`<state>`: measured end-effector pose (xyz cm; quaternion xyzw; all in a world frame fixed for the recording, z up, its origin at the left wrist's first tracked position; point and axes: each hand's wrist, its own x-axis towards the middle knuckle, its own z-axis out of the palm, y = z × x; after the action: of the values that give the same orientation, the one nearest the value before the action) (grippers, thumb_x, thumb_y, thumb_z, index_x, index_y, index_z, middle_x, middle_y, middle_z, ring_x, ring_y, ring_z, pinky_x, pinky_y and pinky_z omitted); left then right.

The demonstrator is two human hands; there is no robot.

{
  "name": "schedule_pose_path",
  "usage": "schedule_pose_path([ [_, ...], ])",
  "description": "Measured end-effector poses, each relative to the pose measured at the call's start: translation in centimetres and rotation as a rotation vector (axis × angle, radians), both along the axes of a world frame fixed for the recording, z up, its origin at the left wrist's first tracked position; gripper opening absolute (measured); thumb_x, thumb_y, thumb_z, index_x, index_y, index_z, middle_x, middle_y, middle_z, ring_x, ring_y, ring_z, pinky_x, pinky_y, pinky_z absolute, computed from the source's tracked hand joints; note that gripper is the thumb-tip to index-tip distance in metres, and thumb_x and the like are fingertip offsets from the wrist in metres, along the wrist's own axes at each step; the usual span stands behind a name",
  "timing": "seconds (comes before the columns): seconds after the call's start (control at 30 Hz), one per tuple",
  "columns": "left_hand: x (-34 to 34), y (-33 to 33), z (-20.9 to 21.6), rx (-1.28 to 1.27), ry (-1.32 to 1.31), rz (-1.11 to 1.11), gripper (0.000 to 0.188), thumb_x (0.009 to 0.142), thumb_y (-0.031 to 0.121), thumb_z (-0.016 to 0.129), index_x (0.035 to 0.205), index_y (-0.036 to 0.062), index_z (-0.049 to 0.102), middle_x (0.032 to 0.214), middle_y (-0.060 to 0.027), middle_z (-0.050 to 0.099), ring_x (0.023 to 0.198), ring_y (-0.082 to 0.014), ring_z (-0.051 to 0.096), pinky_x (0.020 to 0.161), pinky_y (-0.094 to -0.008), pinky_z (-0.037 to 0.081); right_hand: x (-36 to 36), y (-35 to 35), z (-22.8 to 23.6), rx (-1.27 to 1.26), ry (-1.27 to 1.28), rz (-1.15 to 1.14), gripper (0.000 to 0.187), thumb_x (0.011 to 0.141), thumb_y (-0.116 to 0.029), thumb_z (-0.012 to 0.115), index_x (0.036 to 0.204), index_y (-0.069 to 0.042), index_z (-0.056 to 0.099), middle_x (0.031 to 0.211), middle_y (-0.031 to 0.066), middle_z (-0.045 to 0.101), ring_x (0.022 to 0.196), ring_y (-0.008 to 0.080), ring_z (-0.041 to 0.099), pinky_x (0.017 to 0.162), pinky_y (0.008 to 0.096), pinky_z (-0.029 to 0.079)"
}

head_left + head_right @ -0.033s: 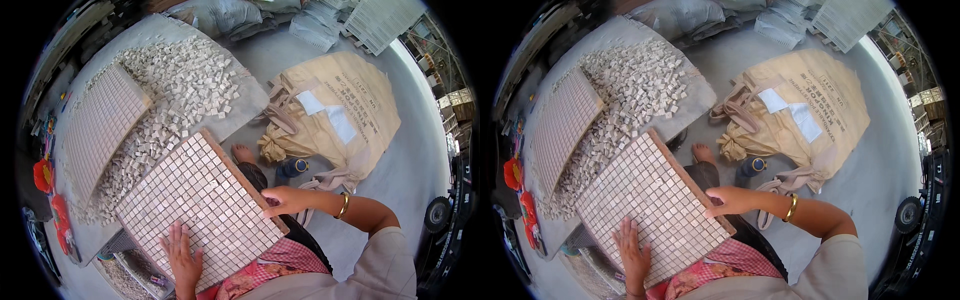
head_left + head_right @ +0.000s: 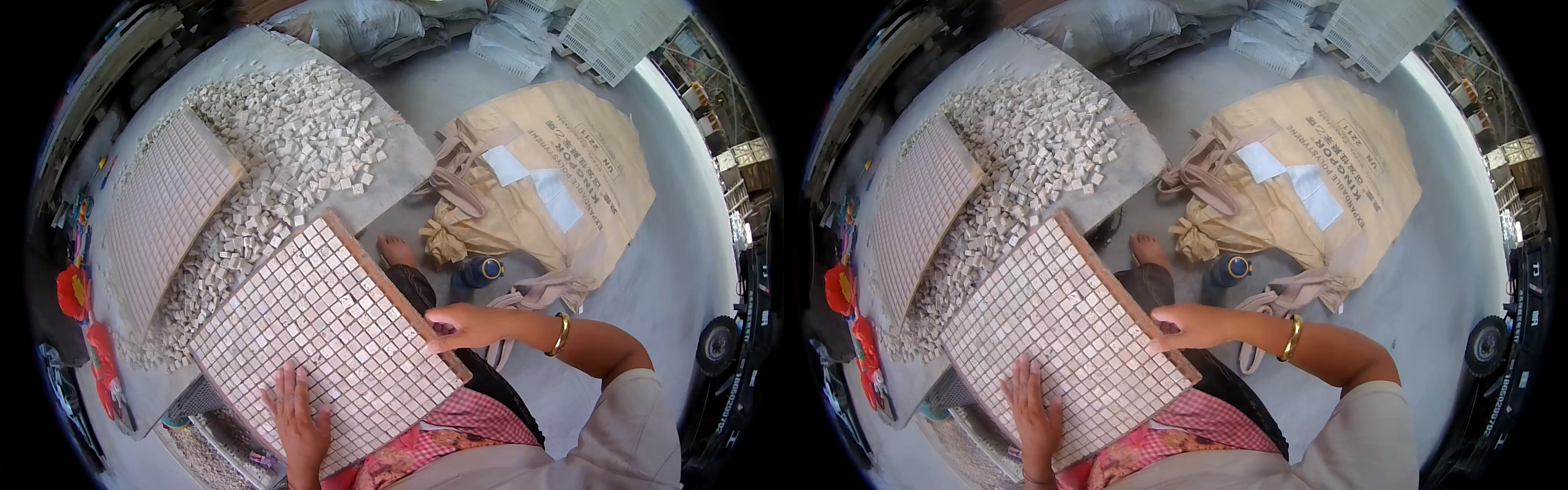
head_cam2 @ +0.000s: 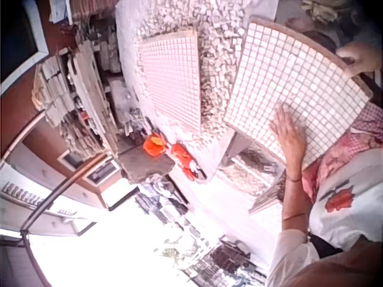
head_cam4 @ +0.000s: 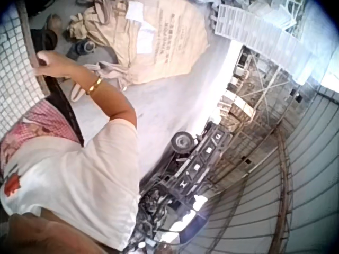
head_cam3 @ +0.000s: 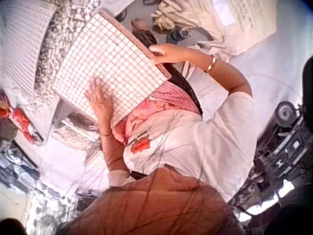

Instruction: The person places small white cubes into a grid tray from a large pile on a table. They smooth the cubes into the grid, lift the filled tray, and stack it with other completed trays. The person then retrieves a new empty tray and repeats the process.

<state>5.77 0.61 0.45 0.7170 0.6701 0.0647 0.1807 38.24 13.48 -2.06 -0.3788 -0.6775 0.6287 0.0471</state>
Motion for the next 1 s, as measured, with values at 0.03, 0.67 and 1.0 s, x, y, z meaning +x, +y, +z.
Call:
schedule_pose_path([
  [0.03, 0.0, 0.0, 0.1, -0.006, 0.003, 0.003, 0.063, 0.084, 0.025, 0.055, 0.139, 0.0004, 0.038, 0.148, -0.0188, 0.033, 0.140, -0.0377, 0.024, 0.113, -0.0581, 0.006, 0.0, 0.1, 0.1, -0.043, -0.001, 0.012, 0.056, 0.072, -0.045, 0.078, 0.088, 0.000, 0.049, 0.078, 0.0133, 0.058, 0.071, 0.0229, 0.058, 0.062, 0.0339, 0.045],
  [0.67, 0.3, -0.4, -0.1, 0.043, 0.089, -0.050, 0.060, 0.091, 0.030, 0.046, 0.141, -0.0010, 0.033, 0.148, -0.0232, 0.031, 0.139, -0.0416, 0.025, 0.111, -0.0602, 0.007, 0.2, -1.5, -2.9, 0.087, 0.252, -0.081, 0.057, 0.075, -0.047, 0.074, 0.078, 0.001, 0.046, 0.071, 0.0164, 0.052, 0.063, 0.0276, 0.052, 0.059, 0.0386, 0.041],
  [1.0, 0.3, -0.6, 0.2, 0.005, 0.095, -0.055, 0.063, 0.092, 0.032, 0.045, 0.143, 0.0002, 0.029, 0.150, -0.0232, 0.027, 0.139, -0.0413, 0.023, 0.110, -0.0603, 0.005, -0.3, -3.9, -2.0, 0.316, 0.186, -0.232, 0.052, 0.084, -0.051, 0.063, 0.084, -0.001, 0.047, 0.079, 0.0167, 0.054, 0.072, 0.0348, 0.057, 0.065, 0.0411, 0.044],
])
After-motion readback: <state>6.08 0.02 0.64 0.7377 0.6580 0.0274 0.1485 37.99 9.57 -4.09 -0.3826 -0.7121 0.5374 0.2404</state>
